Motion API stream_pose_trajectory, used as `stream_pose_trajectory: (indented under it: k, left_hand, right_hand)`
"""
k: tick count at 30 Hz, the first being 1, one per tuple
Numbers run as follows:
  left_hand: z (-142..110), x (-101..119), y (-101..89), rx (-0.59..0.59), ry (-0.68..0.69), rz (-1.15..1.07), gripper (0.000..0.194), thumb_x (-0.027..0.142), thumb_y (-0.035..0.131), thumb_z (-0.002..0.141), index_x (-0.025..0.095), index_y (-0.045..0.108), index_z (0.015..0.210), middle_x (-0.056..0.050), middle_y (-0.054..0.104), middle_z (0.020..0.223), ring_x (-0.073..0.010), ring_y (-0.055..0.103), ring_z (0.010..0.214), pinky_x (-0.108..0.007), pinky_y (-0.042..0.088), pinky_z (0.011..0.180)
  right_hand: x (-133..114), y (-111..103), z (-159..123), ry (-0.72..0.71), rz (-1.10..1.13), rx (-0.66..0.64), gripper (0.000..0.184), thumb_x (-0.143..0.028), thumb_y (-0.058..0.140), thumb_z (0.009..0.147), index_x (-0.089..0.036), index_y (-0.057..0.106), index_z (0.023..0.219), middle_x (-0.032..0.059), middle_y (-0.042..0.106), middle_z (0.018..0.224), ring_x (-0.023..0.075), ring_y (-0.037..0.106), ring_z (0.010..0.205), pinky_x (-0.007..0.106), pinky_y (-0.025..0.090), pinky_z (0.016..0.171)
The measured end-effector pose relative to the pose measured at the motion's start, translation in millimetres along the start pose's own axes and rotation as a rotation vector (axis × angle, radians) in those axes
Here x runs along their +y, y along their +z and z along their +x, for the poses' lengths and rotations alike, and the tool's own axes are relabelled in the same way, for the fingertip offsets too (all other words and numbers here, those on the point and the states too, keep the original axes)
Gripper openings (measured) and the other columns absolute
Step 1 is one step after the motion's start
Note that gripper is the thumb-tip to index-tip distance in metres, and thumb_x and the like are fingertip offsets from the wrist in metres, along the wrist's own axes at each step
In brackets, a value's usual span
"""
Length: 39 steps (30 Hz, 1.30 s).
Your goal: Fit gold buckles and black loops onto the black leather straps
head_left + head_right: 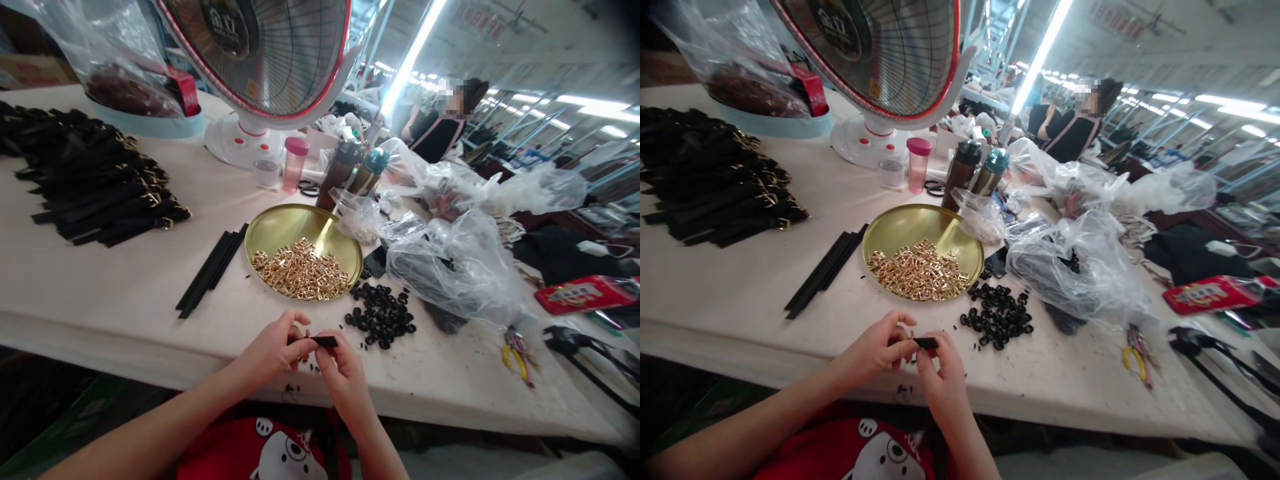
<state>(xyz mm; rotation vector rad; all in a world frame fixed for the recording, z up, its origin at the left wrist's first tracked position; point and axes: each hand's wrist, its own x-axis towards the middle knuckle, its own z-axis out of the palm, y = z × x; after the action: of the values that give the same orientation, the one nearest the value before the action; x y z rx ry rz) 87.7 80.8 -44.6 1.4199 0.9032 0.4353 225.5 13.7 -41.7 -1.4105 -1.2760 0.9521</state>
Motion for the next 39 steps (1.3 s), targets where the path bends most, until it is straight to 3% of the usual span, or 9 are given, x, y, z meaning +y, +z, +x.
stream_pose_trajectory:
  k: [3, 7, 12, 15, 20, 23, 28, 35, 39]
  left_hand:
    - [1, 2, -2.8, -0.051, 0.059, 0.115, 0.029, 0.033, 0.045, 0.080, 0.020, 0.051, 0.105, 0.005, 0.054, 0.064, -0.0111, 0.049, 0.055, -0.021, 0.036, 0.052]
    - [3, 3, -10.8, 0.026, 0.014, 0.164, 0.025, 0.038, 0.042, 0.080, 0.017, 0.057, 0.082, 0.004, 0.051, 0.058, -0.0115, 0.045, 0.055, -0.021, 0.033, 0.052]
    - [5, -7, -19.7, 0.072, -0.032, 0.119, 0.023, 0.038, 0.042, 0.081, 0.017, 0.053, 0.080, 0.006, 0.047, 0.054, -0.0102, 0.041, 0.051, -0.021, 0.031, 0.052]
    - [7, -13, -22.0, 0.080, -0.054, 0.084, 0.023, 0.038, 0.042, 0.080, 0.017, 0.051, 0.078, 0.007, 0.045, 0.053, -0.0099, 0.040, 0.051, -0.021, 0.032, 0.052]
    - [12, -18, -23.7, 0.098, -0.075, 0.028, 0.025, 0.041, 0.043, 0.079, 0.017, 0.049, 0.075, 0.007, 0.041, 0.051, -0.0092, 0.038, 0.048, -0.020, 0.031, 0.049]
    - [15, -18, -23.7, 0.103, -0.082, 0.034, 0.026, 0.042, 0.043, 0.079, 0.018, 0.049, 0.075, 0.007, 0.041, 0.051, -0.0088, 0.037, 0.047, -0.020, 0.030, 0.047]
    - [13, -17, -22.0, 0.126, -0.074, 0.064, 0.026, 0.043, 0.043, 0.078, 0.018, 0.049, 0.075, 0.007, 0.042, 0.051, -0.0086, 0.036, 0.046, -0.020, 0.029, 0.046]
    - [11, -23, -17.9, 0.164, -0.020, 0.103, 0.026, 0.042, 0.042, 0.078, 0.017, 0.049, 0.075, 0.007, 0.042, 0.050, -0.0088, 0.036, 0.045, -0.020, 0.029, 0.046]
    - [2, -17, -10.0, 0.151, 0.028, 0.151, 0.025, 0.040, 0.042, 0.079, 0.017, 0.049, 0.075, 0.007, 0.044, 0.050, -0.0090, 0.037, 0.046, -0.021, 0.030, 0.047]
  right_hand:
    - [4, -18, 18, 0.069, -0.008, -0.050, 0.015, -0.031, 0.049, 0.081, -0.020, 0.060, 0.082, 0.0019, 0.060, 0.077, 0.0158, 0.054, 0.072, 0.027, 0.042, 0.065]
    - [29, -51, 66, 0.080, -0.202, 0.185, 0.024, -0.040, 0.051, 0.078, -0.018, 0.058, 0.083, 0.0018, 0.060, 0.071, 0.0156, 0.053, 0.064, 0.027, 0.041, 0.060]
    - [55, -87, 119, -0.010, -0.570, 0.319, 0.026, -0.039, 0.049, 0.075, -0.016, 0.060, 0.080, 0.0066, 0.062, 0.075, 0.0194, 0.054, 0.068, 0.032, 0.041, 0.064]
    - [57, -111, 125, 0.009, -0.645, 0.390, 0.030, -0.039, 0.046, 0.076, -0.015, 0.060, 0.084, 0.0091, 0.063, 0.077, 0.0206, 0.055, 0.068, 0.033, 0.041, 0.065]
    - [56, -142, 106, 0.055, -0.771, 0.410, 0.033, -0.040, 0.042, 0.078, -0.014, 0.060, 0.087, 0.0096, 0.064, 0.078, 0.0203, 0.056, 0.066, 0.031, 0.040, 0.063]
    - [57, -139, 93, 0.071, -0.840, 0.312, 0.026, -0.036, 0.043, 0.078, -0.017, 0.061, 0.082, 0.0058, 0.063, 0.074, 0.0192, 0.056, 0.067, 0.029, 0.039, 0.062]
    - [58, -113, 88, 0.075, -0.975, 0.180, 0.014, -0.030, 0.053, 0.073, -0.021, 0.059, 0.066, 0.0036, 0.060, 0.073, 0.0184, 0.054, 0.068, 0.028, 0.035, 0.060]
    - [51, -98, 93, 0.061, -0.997, 0.190, 0.011, -0.014, 0.056, 0.069, -0.018, 0.054, 0.059, 0.0087, 0.058, 0.077, 0.0213, 0.055, 0.076, 0.031, 0.034, 0.065]
    - [40, -96, 79, 0.019, -0.841, 0.186, 0.008, -0.020, 0.051, 0.076, -0.018, 0.054, 0.068, 0.0075, 0.059, 0.077, 0.0194, 0.055, 0.073, 0.031, 0.038, 0.066]
